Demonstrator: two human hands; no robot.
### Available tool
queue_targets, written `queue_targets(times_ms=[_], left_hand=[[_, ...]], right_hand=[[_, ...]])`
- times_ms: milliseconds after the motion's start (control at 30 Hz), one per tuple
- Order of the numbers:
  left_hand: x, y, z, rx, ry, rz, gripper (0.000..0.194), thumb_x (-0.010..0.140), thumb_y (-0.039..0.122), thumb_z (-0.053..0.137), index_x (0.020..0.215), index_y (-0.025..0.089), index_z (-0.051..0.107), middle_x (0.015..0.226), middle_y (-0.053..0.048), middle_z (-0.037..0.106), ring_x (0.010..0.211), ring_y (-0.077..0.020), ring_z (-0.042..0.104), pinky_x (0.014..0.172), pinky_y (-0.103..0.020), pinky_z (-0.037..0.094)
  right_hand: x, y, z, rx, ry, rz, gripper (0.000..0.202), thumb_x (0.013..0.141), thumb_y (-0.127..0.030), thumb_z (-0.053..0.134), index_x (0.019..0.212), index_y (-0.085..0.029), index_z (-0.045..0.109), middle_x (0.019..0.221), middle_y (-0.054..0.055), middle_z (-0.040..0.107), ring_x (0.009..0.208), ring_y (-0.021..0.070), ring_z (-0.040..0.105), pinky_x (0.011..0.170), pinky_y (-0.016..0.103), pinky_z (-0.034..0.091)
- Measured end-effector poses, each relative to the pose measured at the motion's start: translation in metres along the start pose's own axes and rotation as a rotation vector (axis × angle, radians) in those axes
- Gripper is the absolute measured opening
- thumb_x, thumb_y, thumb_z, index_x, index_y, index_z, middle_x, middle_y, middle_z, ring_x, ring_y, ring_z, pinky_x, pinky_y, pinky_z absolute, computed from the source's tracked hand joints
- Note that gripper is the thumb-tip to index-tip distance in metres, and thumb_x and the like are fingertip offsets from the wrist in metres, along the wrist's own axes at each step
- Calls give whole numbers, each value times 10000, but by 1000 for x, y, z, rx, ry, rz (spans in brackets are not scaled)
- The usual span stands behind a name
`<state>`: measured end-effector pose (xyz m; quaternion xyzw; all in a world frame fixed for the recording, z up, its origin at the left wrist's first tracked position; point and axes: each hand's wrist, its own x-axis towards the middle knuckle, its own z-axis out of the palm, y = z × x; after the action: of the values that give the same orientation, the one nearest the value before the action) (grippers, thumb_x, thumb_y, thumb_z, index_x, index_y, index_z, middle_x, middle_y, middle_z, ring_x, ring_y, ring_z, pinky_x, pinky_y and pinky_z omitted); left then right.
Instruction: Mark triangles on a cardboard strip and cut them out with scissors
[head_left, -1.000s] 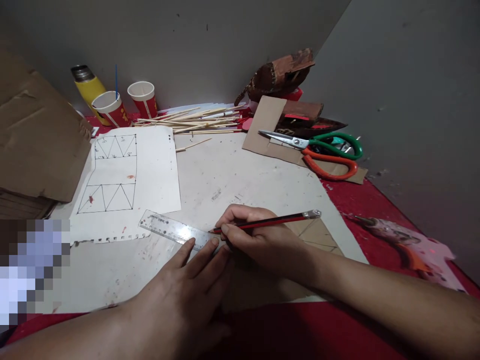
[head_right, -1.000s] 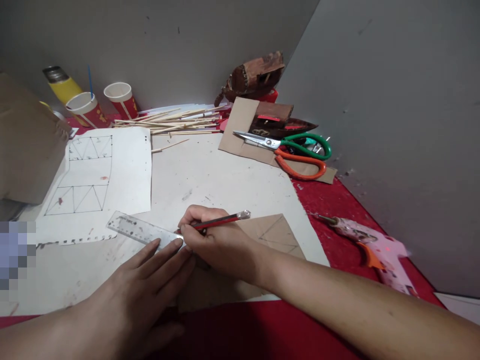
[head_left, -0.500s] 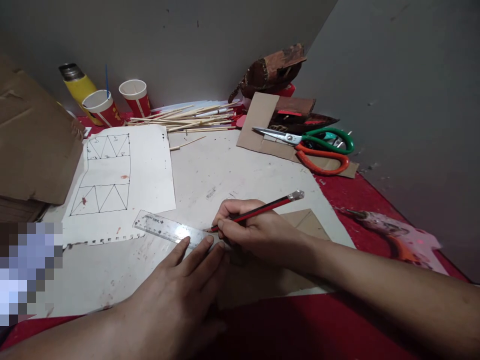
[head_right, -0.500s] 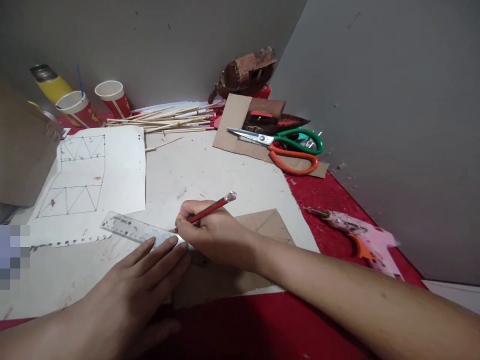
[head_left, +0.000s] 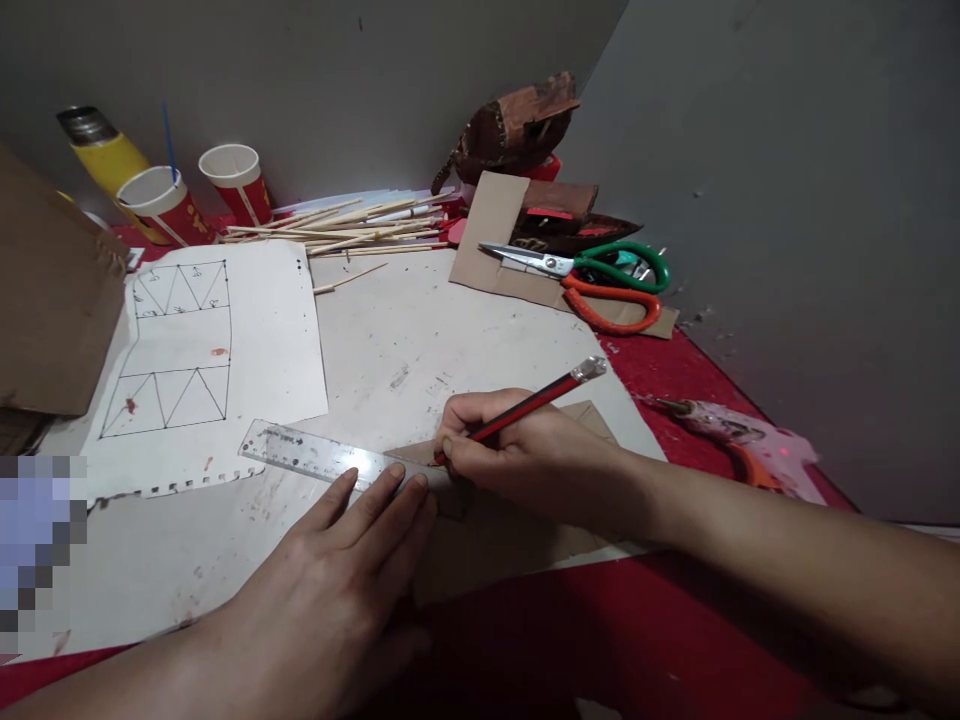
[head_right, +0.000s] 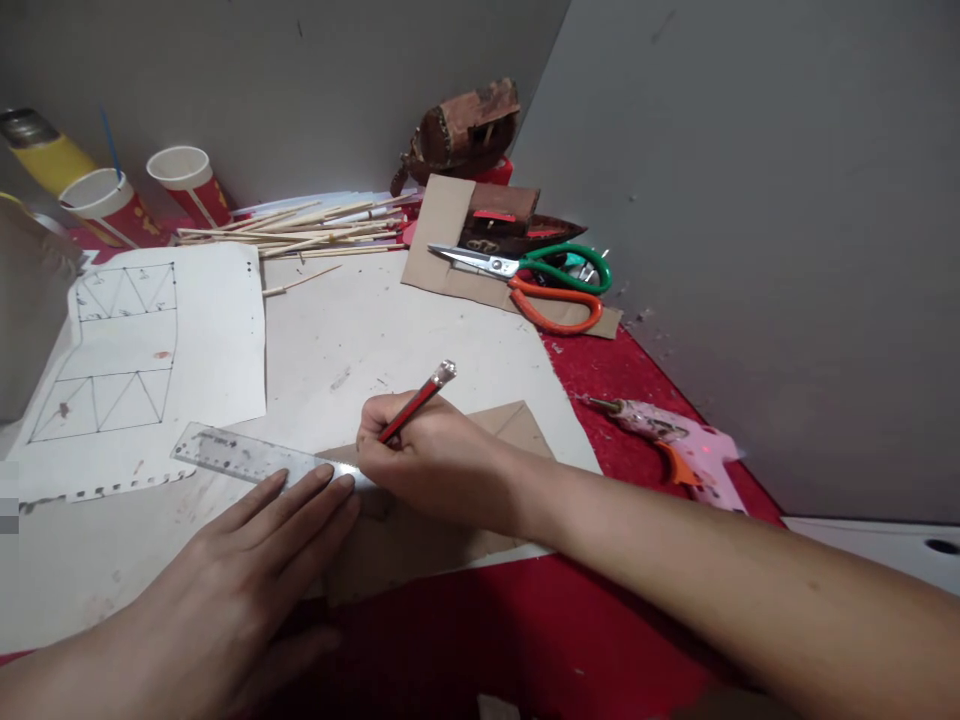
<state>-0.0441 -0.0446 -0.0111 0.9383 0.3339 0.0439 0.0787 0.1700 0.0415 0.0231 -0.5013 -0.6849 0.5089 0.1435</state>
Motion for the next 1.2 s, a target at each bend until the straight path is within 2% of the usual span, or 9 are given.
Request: queue_targets(times_ms=[200, 367, 767, 933, 1200], left_hand=[[2, -1, -2, 25, 13, 10, 677, 942, 497, 540, 1473, 88, 451, 1538, -134, 472, 1417, -347, 426, 1125, -531, 409], [1, 0, -3, 33, 25, 7, 684, 943, 513, 530, 1481, 98, 443, 1545, -128, 465, 1426, -342, 413, 1139, -523, 389], [1, 0, -4, 18, 17, 10, 662, 940, 474, 543, 1469, 84, 460, 1543, -136, 463, 1423, -343, 418, 1132, -528, 399], [3, 1, -6, 22, 7, 11, 650, 932, 467, 558, 1452, 84, 483, 1525, -142, 487, 1404, -349, 445, 1109, -535, 426], [-1, 0, -1, -13, 6, -14, 653, 933, 460, 559, 1472, 105, 459, 1558, -114, 453, 1451, -327, 374, 1166, -521, 356]], right_hand=[[-6, 6, -3, -55, 35, -10, 141, 752, -146, 518, 627, -206, 494, 576, -59, 432, 564, 115, 364, 503, 240, 296], [-9, 6, -3, -86, 54, -2, 193, 762, -103, 509, 605, -205, 463, 556, -71, 388, 550, 104, 316, 478, 234, 262], [-18, 12, -8, -185, 31, -26, 98, 740, -178, 475, 658, -205, 521, 608, -21, 519, 573, 126, 413, 513, 251, 326], [-20, 10, -7, -201, 44, -23, 112, 737, -154, 476, 656, -202, 537, 597, -21, 526, 564, 121, 419, 506, 244, 324], [-19, 7, -4, -209, 82, 23, 145, 740, -115, 499, 624, -200, 516, 570, -42, 481, 554, 115, 382, 516, 250, 316]])
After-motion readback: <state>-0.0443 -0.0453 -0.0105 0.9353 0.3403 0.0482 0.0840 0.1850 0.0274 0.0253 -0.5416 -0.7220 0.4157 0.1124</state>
